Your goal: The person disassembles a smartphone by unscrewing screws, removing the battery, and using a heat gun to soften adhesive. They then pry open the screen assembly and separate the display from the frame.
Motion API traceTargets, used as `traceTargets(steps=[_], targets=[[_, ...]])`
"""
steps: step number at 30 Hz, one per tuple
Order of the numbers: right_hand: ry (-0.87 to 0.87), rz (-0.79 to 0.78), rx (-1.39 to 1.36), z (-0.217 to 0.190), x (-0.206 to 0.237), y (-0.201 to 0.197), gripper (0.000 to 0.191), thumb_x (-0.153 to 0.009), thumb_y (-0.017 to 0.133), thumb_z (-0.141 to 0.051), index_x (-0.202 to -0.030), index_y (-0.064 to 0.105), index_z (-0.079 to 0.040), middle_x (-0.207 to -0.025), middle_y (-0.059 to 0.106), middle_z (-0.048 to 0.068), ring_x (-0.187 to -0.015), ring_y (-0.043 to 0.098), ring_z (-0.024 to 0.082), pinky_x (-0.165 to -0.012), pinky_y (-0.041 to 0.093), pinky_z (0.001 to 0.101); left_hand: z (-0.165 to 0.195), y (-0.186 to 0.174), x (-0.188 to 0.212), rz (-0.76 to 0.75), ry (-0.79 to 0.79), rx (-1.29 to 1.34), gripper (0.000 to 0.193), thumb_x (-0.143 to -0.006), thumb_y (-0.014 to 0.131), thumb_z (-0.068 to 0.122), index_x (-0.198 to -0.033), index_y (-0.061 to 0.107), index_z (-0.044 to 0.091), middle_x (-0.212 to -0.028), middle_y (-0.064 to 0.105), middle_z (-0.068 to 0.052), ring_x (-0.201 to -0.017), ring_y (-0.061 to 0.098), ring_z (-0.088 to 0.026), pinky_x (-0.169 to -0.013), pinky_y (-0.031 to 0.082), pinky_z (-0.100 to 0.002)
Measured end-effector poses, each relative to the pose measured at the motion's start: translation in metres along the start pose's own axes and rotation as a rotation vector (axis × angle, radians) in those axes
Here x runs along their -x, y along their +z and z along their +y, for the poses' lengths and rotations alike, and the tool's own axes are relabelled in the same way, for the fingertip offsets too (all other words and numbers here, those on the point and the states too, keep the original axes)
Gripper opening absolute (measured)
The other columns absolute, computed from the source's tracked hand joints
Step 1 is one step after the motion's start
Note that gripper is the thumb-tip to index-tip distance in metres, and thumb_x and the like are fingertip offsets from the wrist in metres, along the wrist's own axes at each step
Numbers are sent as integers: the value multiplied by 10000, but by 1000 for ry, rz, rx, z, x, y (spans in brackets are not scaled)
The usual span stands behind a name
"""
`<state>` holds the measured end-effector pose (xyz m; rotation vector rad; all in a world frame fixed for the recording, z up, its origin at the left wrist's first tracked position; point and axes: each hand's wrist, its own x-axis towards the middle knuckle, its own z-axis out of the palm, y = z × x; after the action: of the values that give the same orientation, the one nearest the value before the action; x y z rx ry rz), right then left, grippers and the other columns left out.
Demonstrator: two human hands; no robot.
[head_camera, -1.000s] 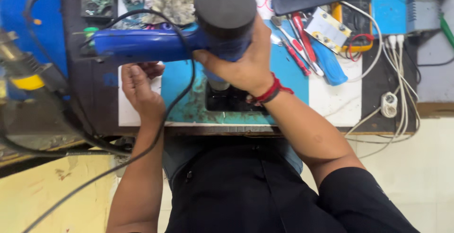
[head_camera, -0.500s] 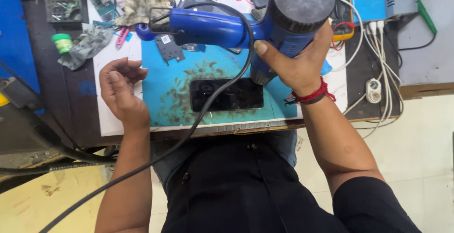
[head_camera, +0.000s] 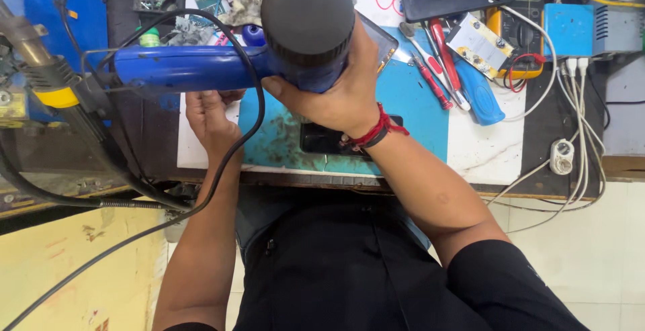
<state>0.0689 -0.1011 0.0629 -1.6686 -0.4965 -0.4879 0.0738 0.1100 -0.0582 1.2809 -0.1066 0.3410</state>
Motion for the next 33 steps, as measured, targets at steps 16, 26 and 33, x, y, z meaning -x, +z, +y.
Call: traceTargets(steps=[16, 26, 33], targets=[[-5, 328, 286, 7, 95, -115, 912, -930, 919, -143, -1528, 237, -54, -1418, 523, 162, -1226, 591, 239, -1054, 540, 367, 12, -1, 1, -76, 22, -119, 176, -1163, 545, 131, -1283, 559, 4, -1147, 683, -101, -967, 660, -152, -933, 574, -304], [18, 333, 152, 4, 109, -110, 842, -960, 904, -184, -1538, 314, -18, -1399, 576, 182, -1226, 626, 253, -1075, 550, 378, 73, 16, 83, -310, 237, -516, 170, -1008, 655, -8, -1172, 612, -4, -1124, 713, -138, -1047, 716, -226, -948, 580, -333], [87, 361, 71, -26, 141, -97, 915, -907, 902, -308, -1563, 334, -16, -1406, 556, 159, -1221, 612, 252, -1086, 527, 373, 119, 27, 127, -709, 237, -458, 278, -784, 780, 15, -1027, 657, 72, -1028, 741, -107, -940, 734, -288, -832, 588, -372]])
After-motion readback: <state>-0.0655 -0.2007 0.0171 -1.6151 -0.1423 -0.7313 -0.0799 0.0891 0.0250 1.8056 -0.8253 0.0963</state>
